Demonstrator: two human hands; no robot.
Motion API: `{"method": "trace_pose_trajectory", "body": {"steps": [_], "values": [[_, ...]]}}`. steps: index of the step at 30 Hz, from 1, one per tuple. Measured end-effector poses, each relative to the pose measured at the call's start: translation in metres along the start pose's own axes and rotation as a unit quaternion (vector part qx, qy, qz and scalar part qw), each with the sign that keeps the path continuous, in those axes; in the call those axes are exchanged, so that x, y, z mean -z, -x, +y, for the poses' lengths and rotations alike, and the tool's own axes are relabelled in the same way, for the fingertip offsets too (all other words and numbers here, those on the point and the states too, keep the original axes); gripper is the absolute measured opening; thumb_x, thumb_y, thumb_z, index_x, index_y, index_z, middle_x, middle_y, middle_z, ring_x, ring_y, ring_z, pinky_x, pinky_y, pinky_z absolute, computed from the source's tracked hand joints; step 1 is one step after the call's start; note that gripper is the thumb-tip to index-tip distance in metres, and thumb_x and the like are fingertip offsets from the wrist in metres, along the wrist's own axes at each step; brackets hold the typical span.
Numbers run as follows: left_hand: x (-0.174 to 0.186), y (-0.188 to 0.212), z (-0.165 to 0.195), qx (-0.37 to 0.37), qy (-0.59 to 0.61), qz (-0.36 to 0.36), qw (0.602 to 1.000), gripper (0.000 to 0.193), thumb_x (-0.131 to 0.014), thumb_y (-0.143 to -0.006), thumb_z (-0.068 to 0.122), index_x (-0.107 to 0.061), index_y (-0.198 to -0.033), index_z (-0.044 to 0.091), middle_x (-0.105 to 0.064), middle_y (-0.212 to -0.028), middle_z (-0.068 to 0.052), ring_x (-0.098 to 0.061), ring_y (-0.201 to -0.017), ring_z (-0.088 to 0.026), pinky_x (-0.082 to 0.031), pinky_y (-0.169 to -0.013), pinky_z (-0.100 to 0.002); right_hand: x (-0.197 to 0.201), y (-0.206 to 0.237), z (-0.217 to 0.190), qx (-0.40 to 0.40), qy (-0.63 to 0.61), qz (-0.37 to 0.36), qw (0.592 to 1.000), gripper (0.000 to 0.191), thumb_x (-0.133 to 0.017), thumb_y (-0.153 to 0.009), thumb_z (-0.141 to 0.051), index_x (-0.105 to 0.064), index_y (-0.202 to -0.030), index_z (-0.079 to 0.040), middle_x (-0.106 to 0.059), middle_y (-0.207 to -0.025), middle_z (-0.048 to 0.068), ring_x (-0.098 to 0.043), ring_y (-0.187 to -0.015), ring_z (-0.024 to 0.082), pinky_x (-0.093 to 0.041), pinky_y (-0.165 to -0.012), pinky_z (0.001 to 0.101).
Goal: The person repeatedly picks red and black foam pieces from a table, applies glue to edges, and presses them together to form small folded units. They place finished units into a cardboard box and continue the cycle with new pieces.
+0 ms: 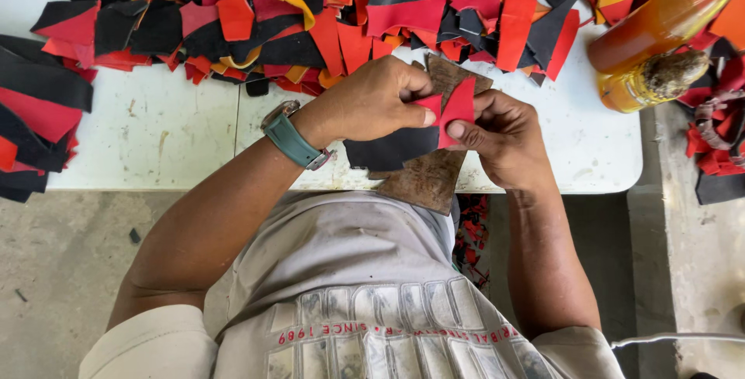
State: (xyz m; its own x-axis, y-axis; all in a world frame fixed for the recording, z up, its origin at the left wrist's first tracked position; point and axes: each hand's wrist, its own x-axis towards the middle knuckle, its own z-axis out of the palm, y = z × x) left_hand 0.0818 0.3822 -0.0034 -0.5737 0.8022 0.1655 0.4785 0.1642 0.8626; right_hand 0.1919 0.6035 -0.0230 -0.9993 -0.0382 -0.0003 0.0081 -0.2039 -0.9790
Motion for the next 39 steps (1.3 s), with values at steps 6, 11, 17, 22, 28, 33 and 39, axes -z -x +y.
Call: {"method": "trace_pose_trajectory", "body": {"steps": [6, 11, 17, 22, 28, 33, 39], "values": [[0.000, -0.001, 0.002, 0.041, 0.000, 0.001, 0.999, 0.024, -0.078, -0.083, 0.022, -0.069, -0.080, 0.000, -0.057, -0.062, -0.003, -0.052, -0.058, -0.010, -0.042, -0.055, -0.031, 0.001, 0.003, -0.004, 0.031, 0.053, 0.001, 0.998, 0.013, -0.078, -0.092, 0.005, -0.069, -0.100, 0.002, -0.072, -0.098, 0.008, -0.068, -0.086, 0.012, -0.059, -0.080, 0.0277], [-0.002, 0.000, 0.010, 0.021, 0.018, 0.040, 0.999, 0.019, -0.075, -0.082, 0.019, -0.069, -0.083, 0.001, -0.063, -0.065, 0.001, -0.056, -0.059, -0.007, -0.046, -0.056, -0.029, -0.001, 0.004, -0.008, 0.044, 0.049, 0.015, 0.998, 0.012, -0.078, -0.092, 0.005, -0.069, -0.100, 0.002, -0.072, -0.099, 0.007, -0.067, -0.088, 0.010, -0.057, -0.081, 0.0262], [-0.002, -0.001, 0.017, 0.039, 0.023, 0.037, 0.998, 0.020, -0.076, -0.083, 0.020, -0.069, -0.081, 0.001, -0.063, -0.065, -0.002, -0.055, -0.060, -0.008, -0.046, -0.057, -0.029, -0.002, 0.005, -0.010, 0.054, 0.066, 0.018, 0.996, 0.012, -0.079, -0.092, 0.005, -0.069, -0.098, 0.002, -0.073, -0.097, 0.007, -0.067, -0.086, 0.009, -0.057, -0.080, 0.0259], [-0.002, -0.003, 0.016, 0.018, 0.013, 0.029, 0.999, 0.018, -0.077, -0.080, 0.019, -0.072, -0.083, 0.002, -0.065, -0.065, 0.000, -0.057, -0.060, -0.007, -0.046, -0.057, -0.029, 0.002, 0.007, -0.012, 0.044, 0.107, 0.023, 0.993, 0.012, -0.081, -0.091, 0.003, -0.069, -0.096, 0.001, -0.072, -0.092, 0.006, -0.064, -0.082, 0.008, -0.055, -0.075, 0.0240], [-0.006, -0.006, 0.011, 0.030, -0.028, 0.016, 0.999, 0.021, -0.076, -0.076, 0.020, -0.072, -0.081, 0.001, -0.066, -0.065, -0.006, -0.059, -0.060, -0.012, -0.046, -0.057, -0.031, -0.001, 0.008, -0.010, 0.023, 0.160, 0.015, 0.987, 0.012, -0.081, -0.092, 0.003, -0.070, -0.095, 0.002, -0.070, -0.088, 0.005, -0.061, -0.078, 0.006, -0.051, -0.070, 0.0229], [-0.005, -0.006, 0.009, 0.072, -0.026, -0.055, 0.996, 0.025, -0.078, -0.079, 0.023, -0.071, -0.083, 0.000, -0.070, -0.070, -0.009, -0.066, -0.064, -0.014, -0.051, -0.061, -0.033, -0.002, 0.003, -0.015, 0.013, 0.142, 0.013, 0.990, 0.017, -0.076, -0.091, 0.001, -0.070, -0.107, 0.001, -0.074, -0.098, 0.003, -0.066, -0.086, 0.005, -0.056, -0.077, 0.0218], [-0.005, -0.001, 0.009, 0.047, 0.047, 0.003, 0.998, 0.021, -0.074, -0.090, 0.020, -0.071, -0.098, 0.001, -0.077, -0.086, -0.007, -0.074, -0.078, -0.011, -0.058, -0.072, -0.029, 0.000, -0.004, -0.014, 0.055, 0.130, 0.024, 0.990, 0.014, -0.077, -0.094, 0.003, -0.069, -0.106, 0.003, -0.074, -0.100, 0.006, -0.067, -0.087, 0.008, -0.057, -0.079, 0.0239]]}}
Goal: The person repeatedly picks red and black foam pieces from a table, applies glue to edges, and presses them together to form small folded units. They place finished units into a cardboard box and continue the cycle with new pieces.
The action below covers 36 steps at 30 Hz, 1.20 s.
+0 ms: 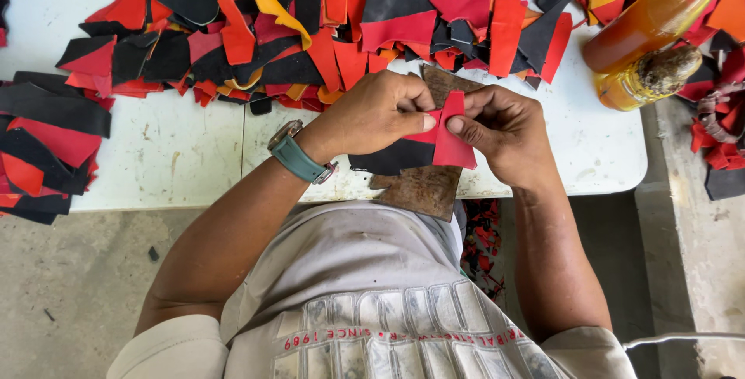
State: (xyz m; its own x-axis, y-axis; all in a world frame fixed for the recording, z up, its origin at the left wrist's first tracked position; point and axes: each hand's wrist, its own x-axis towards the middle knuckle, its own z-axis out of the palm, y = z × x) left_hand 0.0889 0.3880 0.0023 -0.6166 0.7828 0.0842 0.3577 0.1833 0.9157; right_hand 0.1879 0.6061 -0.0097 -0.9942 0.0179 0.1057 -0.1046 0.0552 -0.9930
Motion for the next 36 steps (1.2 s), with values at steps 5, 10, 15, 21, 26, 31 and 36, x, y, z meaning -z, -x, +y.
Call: {"method": "trace_pose_trajectory", "body": {"steps": [5, 10, 15, 21, 26, 31, 36], "values": [[0.0006, 0.0016, -0.0030, 0.024, 0.112, -0.016, 0.993, 0.020, -0.072, -0.094, 0.017, -0.070, -0.100, -0.001, -0.075, -0.090, -0.006, -0.069, -0.082, -0.008, -0.056, -0.074, -0.026, -0.0008, 0.0023, 0.0049, 0.005, -0.084, 0.010, 0.996, 0.015, -0.077, -0.093, 0.004, -0.068, -0.105, 0.001, -0.073, -0.098, 0.006, -0.068, -0.087, 0.008, -0.057, -0.080, 0.0236], [-0.0023, 0.0030, -0.0043, -0.019, 0.053, 0.004, 0.998, 0.018, -0.075, -0.088, 0.015, -0.070, -0.091, -0.002, -0.074, -0.081, -0.005, -0.069, -0.074, -0.007, -0.057, -0.068, -0.025, -0.0016, 0.0020, 0.0028, 0.014, -0.019, 0.006, 1.000, 0.014, -0.077, -0.093, 0.005, -0.068, -0.104, 0.002, -0.073, -0.099, 0.006, -0.068, -0.087, 0.007, -0.058, -0.078, 0.0231], [-0.0076, 0.0004, -0.0035, 0.006, -0.012, 0.014, 1.000, 0.018, -0.077, -0.083, 0.014, -0.069, -0.081, -0.002, -0.072, -0.071, -0.006, -0.066, -0.065, -0.010, -0.053, -0.060, -0.028, -0.0054, 0.0032, 0.0010, 0.009, -0.003, 0.000, 1.000, 0.014, -0.077, -0.094, 0.004, -0.069, -0.104, 0.002, -0.073, -0.098, 0.006, -0.068, -0.086, 0.007, -0.058, -0.077, 0.0228], [-0.0046, 0.0001, -0.0067, -0.041, 0.027, 0.007, 0.999, 0.017, -0.076, -0.087, 0.017, -0.072, -0.087, 0.000, -0.073, -0.076, -0.004, -0.069, -0.072, -0.007, -0.056, -0.066, -0.026, -0.0037, 0.0038, -0.0002, 0.004, 0.023, 0.009, 1.000, 0.014, -0.077, -0.093, 0.004, -0.070, -0.104, 0.003, -0.074, -0.099, 0.006, -0.067, -0.086, 0.007, -0.058, -0.077, 0.0229], [-0.0048, 0.0019, -0.0056, -0.024, -0.022, 0.017, 0.999, 0.017, -0.076, -0.087, 0.018, -0.073, -0.085, 0.001, -0.074, -0.075, -0.004, -0.069, -0.070, -0.008, -0.056, -0.065, -0.026, -0.0036, 0.0048, -0.0006, 0.015, 0.014, -0.006, 1.000, 0.014, -0.077, -0.093, 0.006, -0.070, -0.105, 0.004, -0.073, -0.100, 0.007, -0.067, -0.086, 0.008, -0.058, -0.077, 0.0233], [-0.0038, 0.0028, -0.0011, -0.002, -0.036, 0.006, 0.999, 0.020, -0.072, -0.090, 0.022, -0.074, -0.087, 0.002, -0.071, -0.071, -0.004, -0.065, -0.066, -0.008, -0.052, -0.063, -0.028, -0.0039, 0.0057, -0.0013, 0.025, 0.024, -0.008, 0.999, 0.014, -0.078, -0.093, 0.006, -0.069, -0.104, 0.003, -0.072, -0.100, 0.006, -0.067, -0.087, 0.007, -0.058, -0.078, 0.0233], [-0.0009, 0.0033, 0.0002, -0.002, -0.044, 0.005, 0.999, 0.021, -0.069, -0.093, 0.024, -0.076, -0.091, 0.004, -0.070, -0.069, -0.005, -0.061, -0.063, -0.009, -0.049, -0.060, -0.030, -0.0050, 0.0052, 0.0001, 0.015, 0.024, 0.000, 1.000, 0.014, -0.078, -0.093, 0.005, -0.069, -0.104, 0.003, -0.073, -0.097, 0.005, -0.066, -0.084, 0.007, -0.057, -0.076, 0.0226]]}}
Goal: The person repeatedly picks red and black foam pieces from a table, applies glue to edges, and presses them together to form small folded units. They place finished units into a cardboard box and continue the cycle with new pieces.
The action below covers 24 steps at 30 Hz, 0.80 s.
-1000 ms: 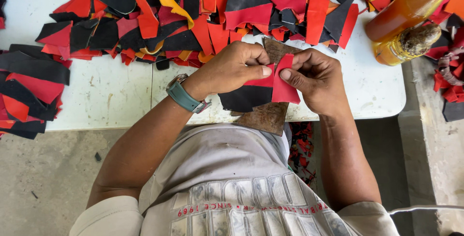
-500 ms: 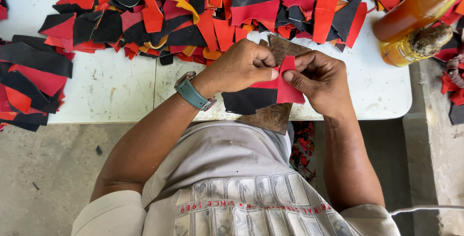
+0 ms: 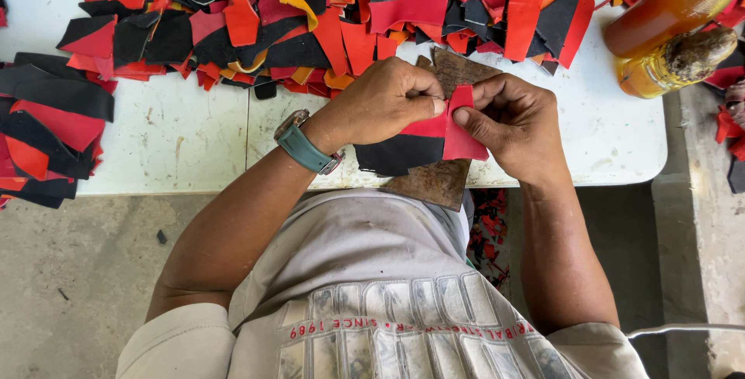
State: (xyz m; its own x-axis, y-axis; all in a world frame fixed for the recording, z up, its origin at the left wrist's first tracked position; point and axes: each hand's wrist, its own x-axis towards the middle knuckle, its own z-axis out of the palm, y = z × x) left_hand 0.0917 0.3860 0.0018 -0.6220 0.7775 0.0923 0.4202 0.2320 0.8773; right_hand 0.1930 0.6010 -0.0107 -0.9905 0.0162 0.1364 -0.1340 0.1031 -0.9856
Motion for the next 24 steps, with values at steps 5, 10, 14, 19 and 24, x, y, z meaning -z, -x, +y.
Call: {"method": "trace_pose_trajectory", "body": {"steps": [5, 10, 14, 19, 24], "values": [[-0.003, 0.001, 0.000, -0.012, -0.027, 0.027, 0.999, 0.019, -0.070, -0.092, 0.022, -0.075, -0.089, 0.005, -0.071, -0.068, -0.004, -0.063, -0.059, -0.012, -0.049, -0.057, -0.032, 0.000, -0.002, 0.004, -0.003, -0.014, -0.002, 1.000, 0.014, -0.078, -0.093, 0.006, -0.070, -0.104, 0.002, -0.073, -0.098, 0.005, -0.066, -0.085, 0.006, -0.057, -0.077, 0.0220], [-0.008, 0.004, -0.002, -0.031, -0.041, 0.044, 0.998, 0.018, -0.069, -0.092, 0.020, -0.074, -0.087, 0.004, -0.070, -0.067, -0.006, -0.064, -0.057, -0.014, -0.049, -0.057, -0.033, -0.001, 0.000, 0.006, 0.000, -0.002, 0.000, 1.000, 0.012, -0.077, -0.094, 0.005, -0.070, -0.104, 0.003, -0.073, -0.097, 0.004, -0.064, -0.084, 0.005, -0.055, -0.076, 0.0214], [-0.011, -0.001, -0.007, -0.081, -0.083, 0.057, 0.992, 0.016, -0.069, -0.090, 0.017, -0.073, -0.083, 0.003, -0.071, -0.070, -0.007, -0.067, -0.061, -0.015, -0.052, -0.061, -0.033, -0.012, 0.004, 0.008, -0.004, 0.040, 0.022, 0.999, 0.009, -0.077, -0.095, 0.003, -0.072, -0.102, 0.003, -0.072, -0.090, 0.003, -0.060, -0.076, 0.004, -0.050, -0.067, 0.0208], [-0.010, -0.002, -0.012, -0.008, -0.051, 0.036, 0.998, 0.019, -0.071, -0.090, 0.019, -0.073, -0.089, 0.000, -0.069, -0.071, -0.011, -0.065, -0.061, -0.017, -0.051, -0.061, -0.035, -0.016, -0.003, 0.014, -0.005, 0.065, 0.030, 0.997, 0.009, -0.076, -0.094, 0.002, -0.070, -0.100, 0.003, -0.072, -0.093, 0.004, -0.061, -0.081, 0.005, -0.053, -0.073, 0.0213], [-0.007, 0.001, -0.017, -0.043, 0.019, 0.012, 0.999, 0.019, -0.073, -0.087, 0.020, -0.073, -0.091, 0.001, -0.075, -0.077, -0.007, -0.069, -0.068, -0.012, -0.054, -0.065, -0.031, 0.002, -0.008, 0.023, -0.058, -0.088, -0.021, 0.994, 0.016, -0.076, -0.090, 0.003, -0.069, -0.105, 0.001, -0.073, -0.099, 0.003, -0.067, -0.087, 0.006, -0.057, -0.080, 0.0229]]}}
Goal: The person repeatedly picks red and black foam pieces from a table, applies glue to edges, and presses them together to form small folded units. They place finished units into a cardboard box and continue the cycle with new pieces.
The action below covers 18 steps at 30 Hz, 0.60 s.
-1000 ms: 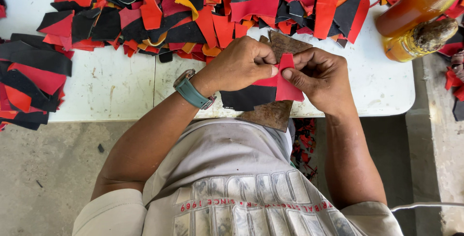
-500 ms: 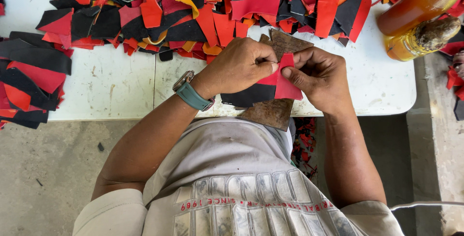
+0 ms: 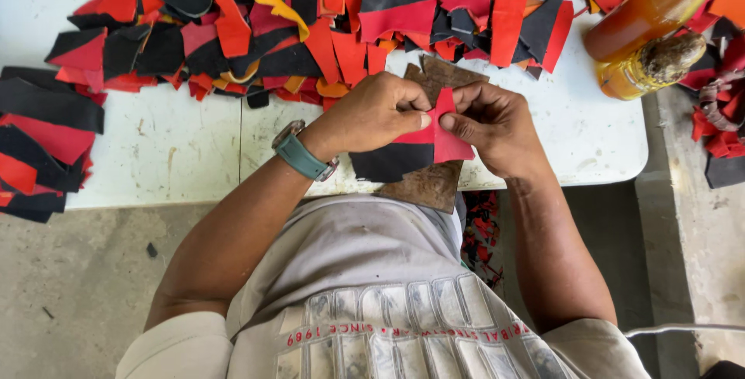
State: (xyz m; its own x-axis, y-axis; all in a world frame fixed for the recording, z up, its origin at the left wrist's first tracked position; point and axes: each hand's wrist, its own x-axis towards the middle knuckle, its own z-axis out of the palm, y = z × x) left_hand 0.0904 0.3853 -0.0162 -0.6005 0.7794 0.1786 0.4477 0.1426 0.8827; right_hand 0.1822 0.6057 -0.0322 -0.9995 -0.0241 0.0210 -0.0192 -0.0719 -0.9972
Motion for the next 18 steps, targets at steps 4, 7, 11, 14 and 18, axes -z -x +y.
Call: {"method": "trace_pose_trajectory", "body": {"steps": [4, 7, 11, 14, 18], "values": [[-0.003, -0.002, -0.005, 0.047, -0.011, -0.023, 0.999, 0.018, -0.072, -0.086, 0.019, -0.073, -0.089, 0.001, -0.073, -0.071, -0.009, -0.065, -0.062, -0.014, -0.051, -0.061, -0.032, 0.000, 0.003, 0.006, 0.014, 0.021, 0.013, 1.000, 0.016, -0.077, -0.089, 0.005, -0.068, -0.102, 0.000, -0.071, -0.096, 0.002, -0.064, -0.084, 0.005, -0.055, -0.078, 0.0220], [-0.010, -0.004, -0.008, 0.043, -0.030, 0.001, 0.999, 0.017, -0.071, -0.082, 0.017, -0.074, -0.086, 0.000, -0.072, -0.069, -0.010, -0.066, -0.060, -0.016, -0.051, -0.059, -0.034, -0.011, 0.005, 0.005, 0.008, 0.090, 0.046, 0.995, 0.014, -0.078, -0.090, 0.006, -0.068, -0.097, 0.001, -0.068, -0.090, 0.001, -0.059, -0.078, 0.005, -0.050, -0.070, 0.0215], [-0.019, -0.008, -0.009, 0.043, -0.136, 0.065, 0.988, 0.016, -0.074, -0.082, 0.016, -0.074, -0.082, 0.000, -0.072, -0.072, -0.014, -0.068, -0.064, -0.021, -0.053, -0.063, -0.037, -0.026, 0.006, -0.004, 0.047, 0.259, 0.101, 0.959, 0.010, -0.077, -0.090, 0.006, -0.068, -0.094, 0.004, -0.069, -0.087, 0.004, -0.058, -0.076, 0.006, -0.050, -0.067, 0.0225], [-0.017, -0.009, -0.009, 0.009, -0.033, 0.076, 0.997, 0.017, -0.074, -0.088, 0.018, -0.072, -0.091, 0.000, -0.076, -0.082, -0.010, -0.076, -0.075, -0.017, -0.059, -0.068, -0.032, -0.016, 0.004, -0.017, 0.028, 0.099, 0.048, 0.994, 0.015, -0.075, -0.092, 0.003, -0.070, -0.106, 0.001, -0.074, -0.098, 0.003, -0.066, -0.085, 0.005, -0.058, -0.078, 0.0215], [-0.012, -0.009, -0.010, 0.065, 0.062, 0.029, 0.996, 0.025, -0.077, -0.079, 0.013, -0.067, -0.098, 0.000, -0.078, -0.089, -0.009, -0.077, -0.082, -0.016, -0.060, -0.071, -0.029, 0.002, 0.011, -0.020, -0.068, 0.106, -0.006, 0.992, 0.019, -0.074, -0.089, 0.000, -0.071, -0.108, 0.001, -0.074, -0.094, 0.004, -0.069, -0.082, 0.007, -0.059, -0.074, 0.0238]]}}
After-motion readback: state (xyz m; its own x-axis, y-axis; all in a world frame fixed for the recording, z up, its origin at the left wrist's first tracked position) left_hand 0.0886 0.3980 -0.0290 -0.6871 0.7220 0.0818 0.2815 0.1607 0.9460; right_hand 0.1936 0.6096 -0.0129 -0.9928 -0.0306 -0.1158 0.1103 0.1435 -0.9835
